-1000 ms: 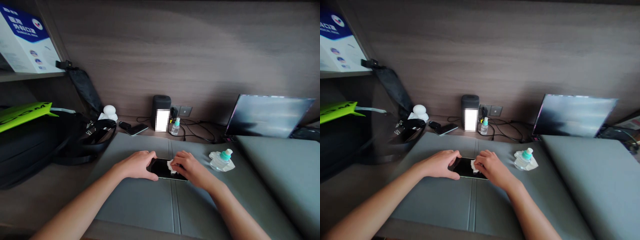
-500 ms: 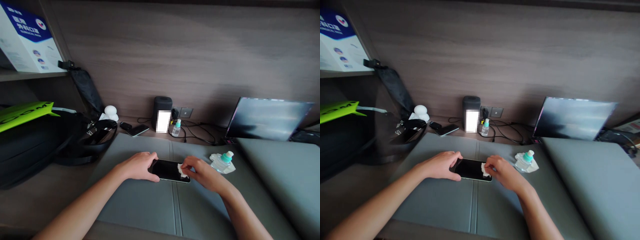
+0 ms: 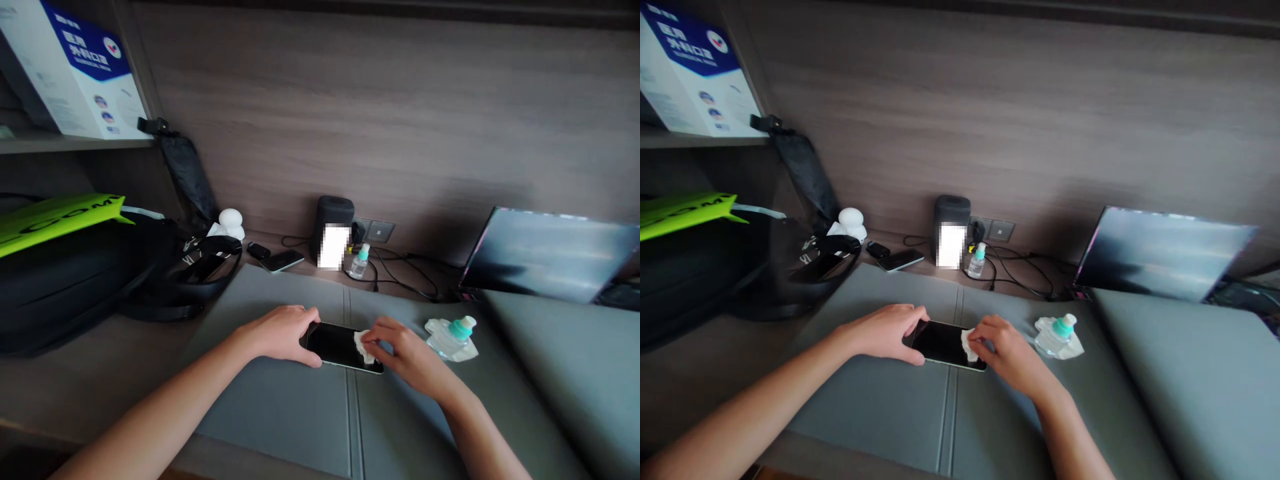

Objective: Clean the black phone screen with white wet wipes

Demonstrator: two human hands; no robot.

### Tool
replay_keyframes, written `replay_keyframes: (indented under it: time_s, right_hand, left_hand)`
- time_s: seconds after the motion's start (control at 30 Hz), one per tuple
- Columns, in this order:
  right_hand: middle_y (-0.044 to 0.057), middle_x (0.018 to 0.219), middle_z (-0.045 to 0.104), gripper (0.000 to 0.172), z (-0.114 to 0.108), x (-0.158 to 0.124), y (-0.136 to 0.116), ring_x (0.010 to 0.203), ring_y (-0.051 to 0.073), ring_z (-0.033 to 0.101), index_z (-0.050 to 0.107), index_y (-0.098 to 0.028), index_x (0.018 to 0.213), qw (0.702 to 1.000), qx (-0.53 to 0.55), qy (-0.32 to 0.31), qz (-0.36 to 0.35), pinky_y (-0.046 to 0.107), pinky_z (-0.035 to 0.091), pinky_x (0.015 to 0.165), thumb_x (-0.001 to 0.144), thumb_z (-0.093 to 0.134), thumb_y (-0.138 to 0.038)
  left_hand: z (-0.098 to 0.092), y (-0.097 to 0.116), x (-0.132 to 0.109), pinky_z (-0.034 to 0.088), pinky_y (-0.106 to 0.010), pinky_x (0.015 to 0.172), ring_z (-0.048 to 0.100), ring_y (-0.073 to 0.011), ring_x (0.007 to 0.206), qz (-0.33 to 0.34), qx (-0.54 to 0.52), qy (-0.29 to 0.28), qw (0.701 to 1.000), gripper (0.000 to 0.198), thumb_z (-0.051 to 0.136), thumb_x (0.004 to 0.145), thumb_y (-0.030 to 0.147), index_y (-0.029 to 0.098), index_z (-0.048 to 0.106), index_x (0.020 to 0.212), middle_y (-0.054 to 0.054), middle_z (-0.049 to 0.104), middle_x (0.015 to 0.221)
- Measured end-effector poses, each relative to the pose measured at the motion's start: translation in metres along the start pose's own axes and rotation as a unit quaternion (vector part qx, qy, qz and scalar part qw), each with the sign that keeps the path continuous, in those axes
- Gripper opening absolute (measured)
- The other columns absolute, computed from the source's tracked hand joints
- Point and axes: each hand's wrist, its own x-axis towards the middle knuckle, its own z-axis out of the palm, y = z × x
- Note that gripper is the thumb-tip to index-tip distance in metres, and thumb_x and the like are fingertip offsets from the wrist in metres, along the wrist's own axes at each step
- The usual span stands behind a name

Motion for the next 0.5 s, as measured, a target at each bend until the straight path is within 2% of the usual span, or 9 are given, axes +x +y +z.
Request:
replay_keyframes:
  time_s: [0.2, 0.4, 0.5]
  right_hand:
    - [0.006, 0.097, 0.065, 0.02, 0.0109, 0.0056, -0.0074, 0.093, 0.022, 0.059, 0.068, -0.024, 0.103, 0.999, -0.029, 0.009, -0.022, 0.039, 0.046, 0.086, 0.097, 0.051, -0.032]
    - [0.004, 0.089, 0.063, 0.017, 0.0043, 0.0022, 0.002, 0.09, 0.021, 0.059, 0.065, -0.021, 0.091, 1.0, -0.003, 0.012, 0.029, 0.035, 0.045, 0.082, 0.097, 0.052, -0.03]
    - [0.003, 0.085, 0.063, 0.018, 0.0037, 0.0008, -0.0005, 0.084, 0.02, 0.058, 0.065, -0.021, 0.089, 1.0, 0.002, 0.001, 0.024, 0.034, 0.044, 0.081, 0.098, 0.052, -0.029]
  left_hand:
    - [0.0001, -0.0003, 0.0006, 0.042, -0.033, 0.071, 0.06, -0.0246, 0.085, -0.006, -0.004, 0.006, 1.0, 0.068, 0.071, 0.066, 0.063, 0.024, 0.054, 0.118, -0.005, 0.061, 0.093]
    - [0.0009, -0.0011, -0.0008, 0.04, -0.03, 0.067, 0.059, -0.0227, 0.081, -0.002, -0.001, 0.004, 1.0, 0.063, 0.071, 0.067, 0.061, 0.024, 0.054, 0.115, -0.003, 0.061, 0.09]
    - [0.0008, -0.0011, -0.0011, 0.039, -0.03, 0.066, 0.058, -0.022, 0.081, 0.003, -0.003, 0.004, 1.0, 0.062, 0.071, 0.068, 0.061, 0.024, 0.054, 0.114, -0.002, 0.06, 0.089]
